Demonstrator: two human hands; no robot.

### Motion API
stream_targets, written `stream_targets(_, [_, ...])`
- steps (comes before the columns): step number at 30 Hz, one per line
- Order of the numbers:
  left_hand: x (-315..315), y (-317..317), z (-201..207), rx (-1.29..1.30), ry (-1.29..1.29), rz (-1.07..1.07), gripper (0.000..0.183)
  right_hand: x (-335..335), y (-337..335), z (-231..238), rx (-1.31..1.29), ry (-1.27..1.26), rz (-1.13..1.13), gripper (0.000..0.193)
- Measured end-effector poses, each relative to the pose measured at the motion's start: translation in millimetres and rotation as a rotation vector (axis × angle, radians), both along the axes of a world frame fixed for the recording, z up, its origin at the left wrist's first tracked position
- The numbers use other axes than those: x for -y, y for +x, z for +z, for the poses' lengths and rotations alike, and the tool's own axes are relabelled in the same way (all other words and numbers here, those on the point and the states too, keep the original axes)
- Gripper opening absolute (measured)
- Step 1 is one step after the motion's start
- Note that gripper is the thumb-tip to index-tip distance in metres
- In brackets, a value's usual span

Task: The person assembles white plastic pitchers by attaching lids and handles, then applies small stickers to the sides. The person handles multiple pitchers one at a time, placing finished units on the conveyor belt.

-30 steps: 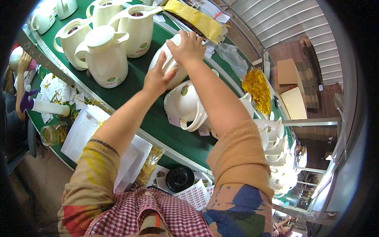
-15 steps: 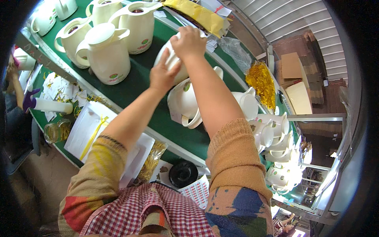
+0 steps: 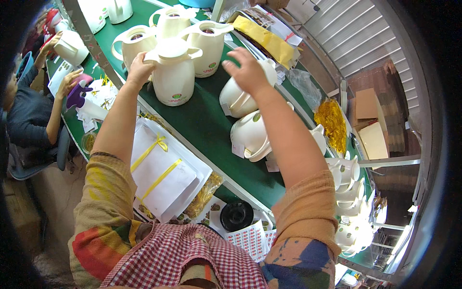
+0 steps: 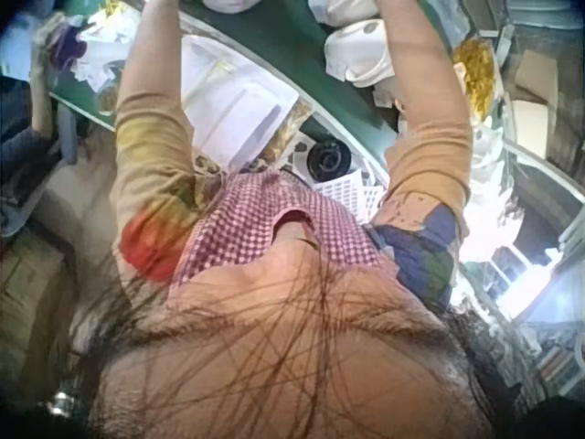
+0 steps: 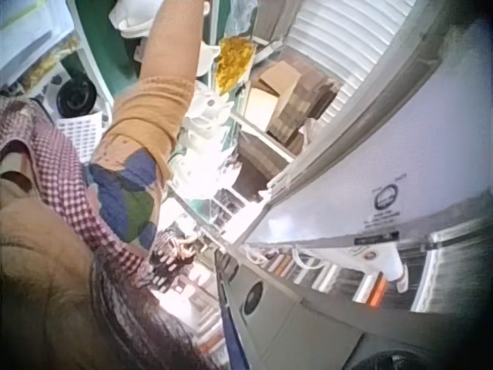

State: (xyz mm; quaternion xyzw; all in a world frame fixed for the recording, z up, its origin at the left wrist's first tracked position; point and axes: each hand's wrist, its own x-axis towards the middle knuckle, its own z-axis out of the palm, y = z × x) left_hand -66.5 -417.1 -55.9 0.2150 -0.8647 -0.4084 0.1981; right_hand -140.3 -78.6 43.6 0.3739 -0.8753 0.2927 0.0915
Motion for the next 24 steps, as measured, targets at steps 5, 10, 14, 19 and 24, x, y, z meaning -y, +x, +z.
stream_targets(5, [-46.6, 26.4, 3.0, -0.284, 0.062, -0.306, 0.035, 48.3, 33.6, 9.0, 0.004, 0.158, 0.109, 0.071])
stream_targets(10, [-127.0, 74.9, 33.7, -0.285, -0.028, -0.301, 0.024, 50.5, 38.7, 13.2, 0.018, 0.379, 0.111, 0.086])
stream_targets(14, [-151.8, 91.3, 42.1, -0.184, -0.005, -0.344, 0.034, 10.8, 50.3, 17.3, 0.055, 0.357, 0.246, 0.078])
stream_targets(19, [-160.3, 100.0, 42.9, -0.138, 0.048, -0.422, 0.035, -17.3, 66.0, 7.6, 0.051, 0.307, 0.301, 0.074])
stream_targets(24, [-155.9, 94.5, 42.1, -0.119, 0.017, -0.528, 0.040, -30.3, 59.1, 6.5, 0.162, 0.191, 0.379, 0.068])
